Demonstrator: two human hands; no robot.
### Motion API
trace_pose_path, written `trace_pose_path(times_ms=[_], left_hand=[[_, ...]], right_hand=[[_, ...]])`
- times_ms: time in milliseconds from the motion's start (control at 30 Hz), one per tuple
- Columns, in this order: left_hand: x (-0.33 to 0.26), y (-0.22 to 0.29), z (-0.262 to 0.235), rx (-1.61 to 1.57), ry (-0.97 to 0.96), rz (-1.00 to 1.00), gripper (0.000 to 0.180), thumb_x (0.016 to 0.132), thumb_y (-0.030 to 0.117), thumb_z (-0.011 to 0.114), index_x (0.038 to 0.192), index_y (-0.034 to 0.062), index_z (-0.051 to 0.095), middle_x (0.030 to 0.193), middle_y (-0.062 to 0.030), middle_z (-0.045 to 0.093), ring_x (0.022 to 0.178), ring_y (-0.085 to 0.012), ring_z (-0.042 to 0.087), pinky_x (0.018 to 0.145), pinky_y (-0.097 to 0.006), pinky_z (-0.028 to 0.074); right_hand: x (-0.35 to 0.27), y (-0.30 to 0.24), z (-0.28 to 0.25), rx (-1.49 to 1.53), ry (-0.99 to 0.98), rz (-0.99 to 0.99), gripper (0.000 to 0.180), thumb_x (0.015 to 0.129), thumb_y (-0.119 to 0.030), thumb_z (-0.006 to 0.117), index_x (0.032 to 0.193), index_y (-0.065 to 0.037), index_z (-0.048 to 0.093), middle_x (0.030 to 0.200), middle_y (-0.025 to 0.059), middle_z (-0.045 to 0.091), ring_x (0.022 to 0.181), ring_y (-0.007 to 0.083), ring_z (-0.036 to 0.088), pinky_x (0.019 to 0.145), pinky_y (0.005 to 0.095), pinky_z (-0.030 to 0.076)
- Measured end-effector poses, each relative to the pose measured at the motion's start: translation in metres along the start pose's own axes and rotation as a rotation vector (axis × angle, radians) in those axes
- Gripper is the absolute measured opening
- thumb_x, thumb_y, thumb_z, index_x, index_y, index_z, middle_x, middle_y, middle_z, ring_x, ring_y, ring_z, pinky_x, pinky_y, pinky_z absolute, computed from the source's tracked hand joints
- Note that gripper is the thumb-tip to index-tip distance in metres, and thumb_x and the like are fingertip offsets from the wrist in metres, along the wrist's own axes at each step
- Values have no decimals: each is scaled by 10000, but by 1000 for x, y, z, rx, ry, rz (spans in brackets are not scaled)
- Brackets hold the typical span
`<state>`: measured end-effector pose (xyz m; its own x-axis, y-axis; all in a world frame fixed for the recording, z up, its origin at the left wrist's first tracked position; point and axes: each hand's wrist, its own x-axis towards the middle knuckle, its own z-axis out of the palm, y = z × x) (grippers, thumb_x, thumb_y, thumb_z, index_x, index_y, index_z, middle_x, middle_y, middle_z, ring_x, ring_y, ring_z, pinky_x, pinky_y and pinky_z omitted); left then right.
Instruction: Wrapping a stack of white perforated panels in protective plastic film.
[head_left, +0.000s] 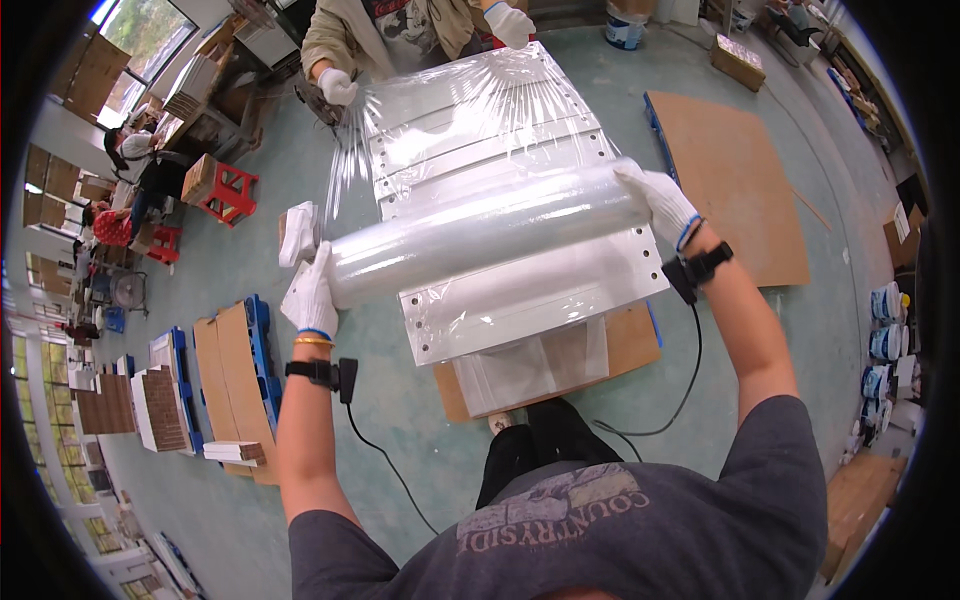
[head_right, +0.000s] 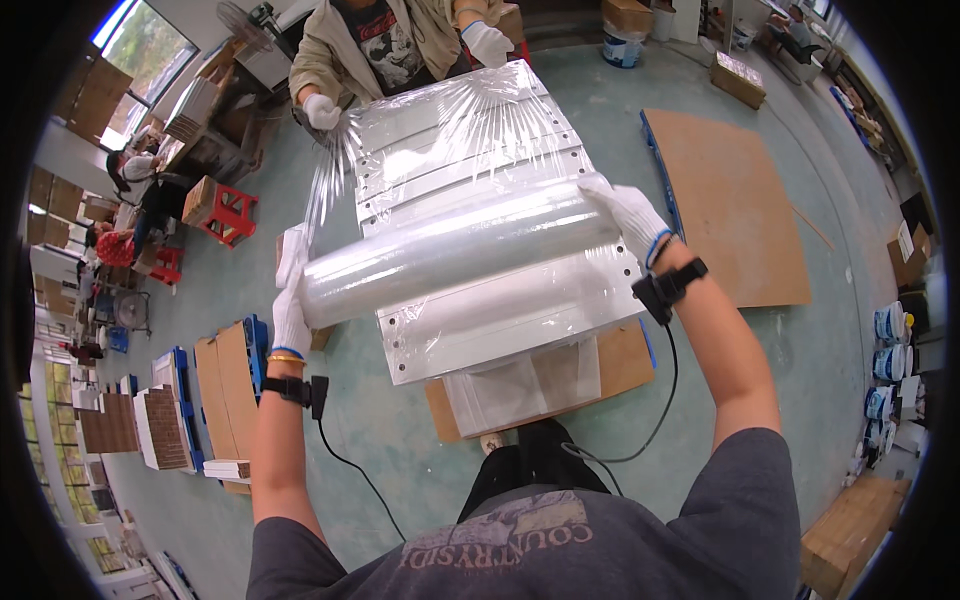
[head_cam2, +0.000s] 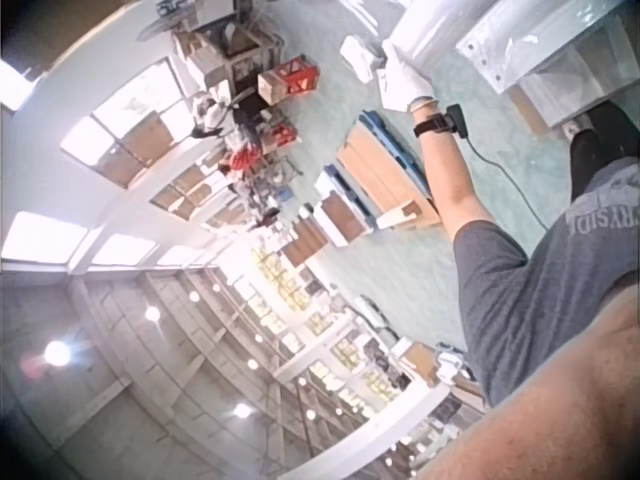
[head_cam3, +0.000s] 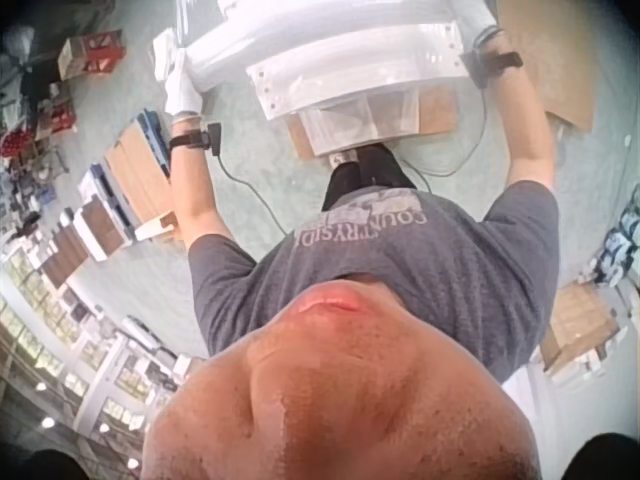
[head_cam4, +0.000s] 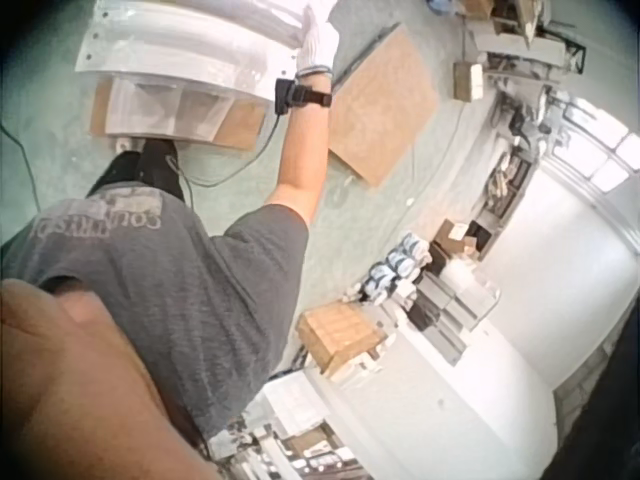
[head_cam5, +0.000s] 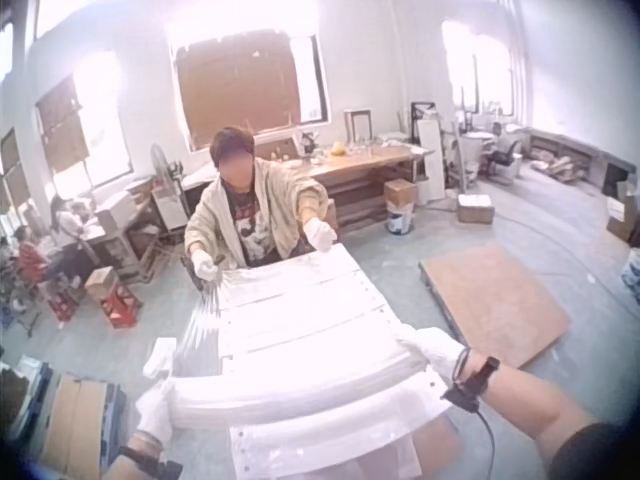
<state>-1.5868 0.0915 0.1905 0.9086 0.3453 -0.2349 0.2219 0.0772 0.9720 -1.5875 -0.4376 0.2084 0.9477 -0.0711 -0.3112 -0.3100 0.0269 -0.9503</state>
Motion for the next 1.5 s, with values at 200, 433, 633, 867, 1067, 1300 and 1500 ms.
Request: trace_pose_path(times_ms=[200,433,633,867,1067,1300,1500], left_hand=[[-104,-17,1,97,13,-19,345,831,293,701,1009,5,635,941,-46,628,786,-124,581,714,-272,476],[-184,-60,-28,38,13,-226,406,805,409,707,824,10,639,786,-30,606,678,-121,549,625,-283,446],[-213,-120,-51,110,13,-373,539,769,474,714,898,-46,651,847,-70,631,724,-165,574,660,-315,457],[-220,-214,-21,131,-18,-358,550,783,507,693,838,-38,644,775,-51,593,682,-145,513,648,-309,442],[-191,-291,-24,211,-38,-311,501,838,485,638,847,-16,626,744,-14,568,655,-107,473,601,-272,414],[-142,-340,-39,364,-108,-139,460,847,464,631,960,19,632,869,-23,603,752,-112,531,678,-289,453],[-144,-326,-19,247,-57,-99,334,834,336,669,940,22,625,831,22,586,729,-76,499,670,-249,417]], right_hand=[[-111,27,-16,-21,119,71,529,848,-439,627,1040,54,631,910,65,629,830,138,560,730,276,445],[-189,81,-14,-87,261,169,559,834,-470,626,998,64,638,887,76,632,807,144,561,726,284,446],[-223,129,-9,-223,395,201,589,823,-498,624,921,82,641,832,84,624,768,154,540,700,295,438],[-198,212,-45,-402,413,239,603,834,-501,616,957,88,647,854,110,650,794,166,557,739,303,441],[-174,254,-20,-520,338,268,642,839,-538,597,1087,53,629,973,145,668,893,216,591,830,311,434],[-120,315,-35,-551,335,200,763,783,-651,570,1053,62,610,961,214,646,931,295,603,834,347,449],[-112,312,-30,-535,339,121,830,750,-636,604,1192,64,535,1026,206,633,976,274,604,864,335,444]])
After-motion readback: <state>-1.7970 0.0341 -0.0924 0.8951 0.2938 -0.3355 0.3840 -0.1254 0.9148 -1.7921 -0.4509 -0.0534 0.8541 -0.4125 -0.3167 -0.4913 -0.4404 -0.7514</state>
